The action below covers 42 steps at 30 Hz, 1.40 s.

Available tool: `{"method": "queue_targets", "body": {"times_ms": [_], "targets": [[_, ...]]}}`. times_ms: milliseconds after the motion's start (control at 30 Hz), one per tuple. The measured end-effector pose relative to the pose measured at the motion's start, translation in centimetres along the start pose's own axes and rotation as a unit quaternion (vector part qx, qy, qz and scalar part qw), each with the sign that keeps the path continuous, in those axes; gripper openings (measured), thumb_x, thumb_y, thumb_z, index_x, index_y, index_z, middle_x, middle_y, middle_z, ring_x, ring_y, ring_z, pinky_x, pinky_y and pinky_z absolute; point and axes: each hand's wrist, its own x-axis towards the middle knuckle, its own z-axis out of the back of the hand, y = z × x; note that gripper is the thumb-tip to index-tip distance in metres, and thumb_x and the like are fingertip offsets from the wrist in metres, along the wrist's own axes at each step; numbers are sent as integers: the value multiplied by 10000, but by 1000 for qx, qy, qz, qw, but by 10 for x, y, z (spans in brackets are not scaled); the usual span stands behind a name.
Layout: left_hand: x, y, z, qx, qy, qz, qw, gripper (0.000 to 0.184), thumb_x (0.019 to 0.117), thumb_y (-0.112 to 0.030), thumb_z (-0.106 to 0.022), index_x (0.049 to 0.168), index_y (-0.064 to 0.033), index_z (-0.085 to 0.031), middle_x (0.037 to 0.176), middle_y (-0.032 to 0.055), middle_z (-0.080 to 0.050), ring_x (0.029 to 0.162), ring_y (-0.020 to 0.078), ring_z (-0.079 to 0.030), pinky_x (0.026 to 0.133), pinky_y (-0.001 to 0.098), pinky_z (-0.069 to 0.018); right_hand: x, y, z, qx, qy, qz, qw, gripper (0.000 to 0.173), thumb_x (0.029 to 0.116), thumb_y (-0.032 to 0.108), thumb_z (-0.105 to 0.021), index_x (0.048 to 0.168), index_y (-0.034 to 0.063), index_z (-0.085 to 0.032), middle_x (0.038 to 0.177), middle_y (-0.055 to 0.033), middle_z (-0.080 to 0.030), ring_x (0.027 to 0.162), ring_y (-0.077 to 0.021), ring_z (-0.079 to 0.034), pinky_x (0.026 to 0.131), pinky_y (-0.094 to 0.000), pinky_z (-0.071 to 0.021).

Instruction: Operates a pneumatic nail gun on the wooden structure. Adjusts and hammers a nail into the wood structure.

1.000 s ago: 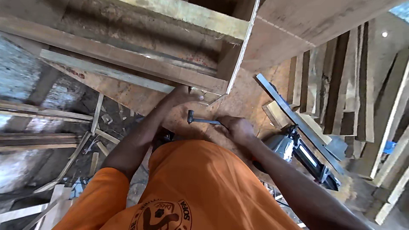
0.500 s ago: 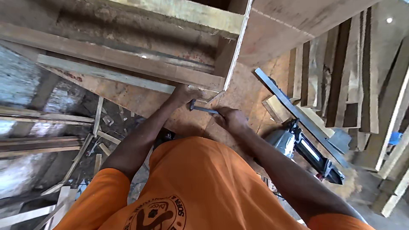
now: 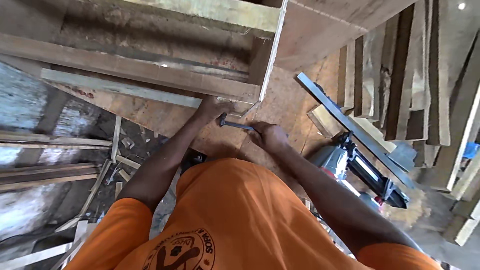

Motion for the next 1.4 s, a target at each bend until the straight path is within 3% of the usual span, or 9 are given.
{"method": "queue_targets", "body": {"times_ms": [233, 300, 333, 400, 567, 800, 933, 1100, 1400], "targets": [[0, -1, 10, 78, 30, 14, 996, 614, 833, -172, -860, 1327, 56, -575, 1254, 138, -681, 1194, 119, -647, 1078, 310, -514, -7, 2, 5, -9, 54, 30, 998, 289, 1034, 311, -601, 1105, 64, -733, 1006, -169, -744, 875, -386, -732, 731, -622, -566], [0, -1, 24, 255, 84, 52, 962, 615, 887, -325, -814, 1301, 75, -598, 1236, 212, -675, 1201, 260, -644, 1090, 445, -486, -16, 0, 3, -7, 66, -12, 998, 303, 1036, 332, -602, 1188, 106, -734, 1024, -157, -750, 888, -377, -733, 760, -629, -570], [-1, 2, 28, 326, 104, 69, 937, 550, 915, -343, -781, 1227, 86, -633, 1158, 250, -679, 1132, 343, -654, 1042, 526, -488, -24, 0, 1, -8, 65, -28, 997, 290, 1032, 341, -605, 1157, 113, -735, 979, -153, -744, 857, -372, -726, 739, -625, -567], [-4, 11, 30, 395, 115, 76, 908, 458, 953, -303, -731, 1198, 77, -659, 1205, 270, -664, 1204, 397, -617, 1094, 545, -443, -38, -2, 0, -4, 55, -48, 997, 288, 1029, 343, -614, 1086, 93, -744, 895, -163, -732, 794, -379, -717, 688, -625, -556], [-11, 23, 26, 391, 89, 18, 916, 384, 964, -222, -713, 1149, 109, -659, 1226, 283, -644, 1246, 410, -582, 1134, 500, -405, -56, -2, -6, 10, 54, -54, 997, 282, 1027, 318, -627, 1103, 71, -740, 950, -168, -733, 817, -385, -715, 694, -628, -553], [-12, 37, 26, 406, 74, -34, 910, 415, 970, -258, -703, 1162, 106, -656, 1231, 282, -650, 1262, 420, -575, 1161, 507, -378, -59, 7, -7, 10, 22, -105, 994, 317, 1035, 363, -604, 1163, 109, -745, 959, -166, -746, 810, -387, -723, 684, -640, -552], [-9, 34, 31, 395, 95, -11, 914, 399, 962, -264, -716, 1163, 78, -672, 1234, 263, -655, 1257, 396, -582, 1150, 496, -393, -71, 14, -8, 25, -4, -183, 983, 316, 1041, 325, -616, 1220, 92, -731, 1062, -177, -751, 915, -401, -730, 784, -665, -549], [-6, 33, 33, 387, 110, 12, 915, 415, 963, -281, -714, 1179, 71, -671, 1238, 260, -652, 1258, 393, -579, 1149, 498, -391, -75, 18, -1, 38, -15, -298, 954, 356, 1053, 357, -590, 1290, 117, -707, 1059, -211, -741, 970, -439, -712, 836, -689, -528], [-7, 50, 31, 441, 92, -41, 892, 441, 981, -394, -663, 1148, 13, -693, 1206, 214, -684, 1238, 370, -603, 1157, 510, -379, -88, 47, -4, 107, -32, -356, 928, 317, 1071, 310, -561, 1127, 35, -707, 832, -192, -684, 750, -366, -669, 709, -627, -524]]}}
